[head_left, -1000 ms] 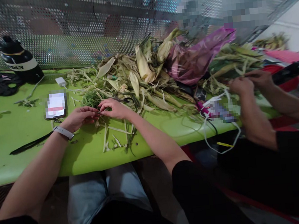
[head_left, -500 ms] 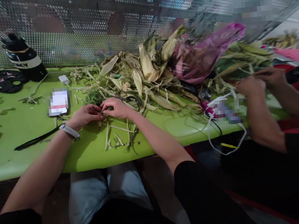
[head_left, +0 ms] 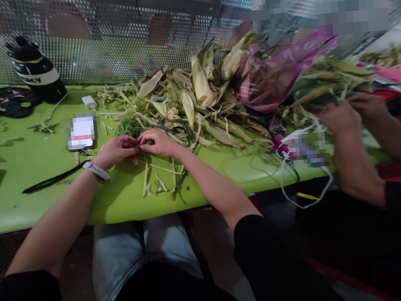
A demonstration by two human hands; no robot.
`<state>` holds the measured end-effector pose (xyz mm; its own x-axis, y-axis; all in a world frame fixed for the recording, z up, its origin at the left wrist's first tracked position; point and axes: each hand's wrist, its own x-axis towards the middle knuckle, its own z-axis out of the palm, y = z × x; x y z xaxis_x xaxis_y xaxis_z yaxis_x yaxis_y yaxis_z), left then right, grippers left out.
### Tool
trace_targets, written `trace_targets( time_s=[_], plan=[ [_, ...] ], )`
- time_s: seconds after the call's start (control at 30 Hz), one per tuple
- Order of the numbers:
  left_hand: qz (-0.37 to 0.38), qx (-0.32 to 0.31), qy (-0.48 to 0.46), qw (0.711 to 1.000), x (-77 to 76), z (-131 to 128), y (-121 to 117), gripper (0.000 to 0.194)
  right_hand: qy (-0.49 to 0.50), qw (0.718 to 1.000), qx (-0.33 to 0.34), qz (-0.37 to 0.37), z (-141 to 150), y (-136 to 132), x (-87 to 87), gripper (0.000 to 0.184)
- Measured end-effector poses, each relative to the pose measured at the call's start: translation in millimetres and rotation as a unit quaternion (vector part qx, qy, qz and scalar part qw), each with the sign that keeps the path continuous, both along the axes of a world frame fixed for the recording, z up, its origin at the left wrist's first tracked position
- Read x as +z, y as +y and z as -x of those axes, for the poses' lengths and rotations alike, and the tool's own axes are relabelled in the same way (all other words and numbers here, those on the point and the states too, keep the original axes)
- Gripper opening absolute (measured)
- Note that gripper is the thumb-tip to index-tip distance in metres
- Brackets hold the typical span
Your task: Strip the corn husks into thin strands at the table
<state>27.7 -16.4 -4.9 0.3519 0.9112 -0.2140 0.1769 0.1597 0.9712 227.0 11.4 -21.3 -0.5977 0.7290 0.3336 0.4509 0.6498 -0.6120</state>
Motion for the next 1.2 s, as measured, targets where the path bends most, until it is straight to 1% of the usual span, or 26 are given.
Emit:
trace_targets(
  time_s=[0.17, 0.27, 0.47, 0.63, 0.7, 0.83, 0.93, 1.0, 1.1, 1.2],
  plan=[
    [-0.028, -0.033, 0.031, 0.999, -1.7, 4, 4, 0.031, 0.0, 1.0, 0.003, -0.001, 1, -2, 1.4, 0.01],
    [-0.032, -0.04, 0.022, 0.998, -4.4, 5, 5, 0.033, -0.001, 1.0, 0.001, -0.002, 2, -3, 0.5, 0.008],
    [-0.005, -0.024, -0.019, 1.0, -9.3, 5, 5, 0.02, -0.008, 1.0, -0.007, 0.002, 2, -2, -1.9, 0.006],
    [0.011, 0.011, -0.039, 0.999, -8.4, 9, 6, 0.013, -0.009, 1.0, -0.014, 0.01, -1, -3, 2.8, 0.009],
    [0.026, 0.008, -0.037, 0.999, -7.5, 10, 6, 0.012, -0.008, 1.0, -0.018, 0.016, -2, -4, 4.5, 0.01],
    [0.037, -0.03, -0.045, 0.998, -7.5, 9, 4, 0.021, -0.011, 0.999, -0.011, 0.029, -1, -5, 4.3, 0.01],
    [0.06, -0.043, -0.07, 0.995, -8.6, 9, 4, 0.027, -0.019, 0.999, -0.01, 0.031, 0, -4, 2.5, 0.01],
    [0.089, -0.034, -0.087, 0.992, -8.3, 8, 4, 0.025, -0.019, 0.999, -0.015, 0.032, -1, -4, 2.5, 0.011],
    [0.129, 0.006, -0.108, 0.986, -5.6, 8, 5, 0.018, -0.005, 0.999, -0.019, 0.045, -5, -5, 6.2, 0.015],
    [0.147, 0.026, -0.127, 0.981, -3.7, 9, 5, 0.015, 0.009, 0.999, -0.005, 0.052, -10, -6, 12.4, 0.02]
  ],
)
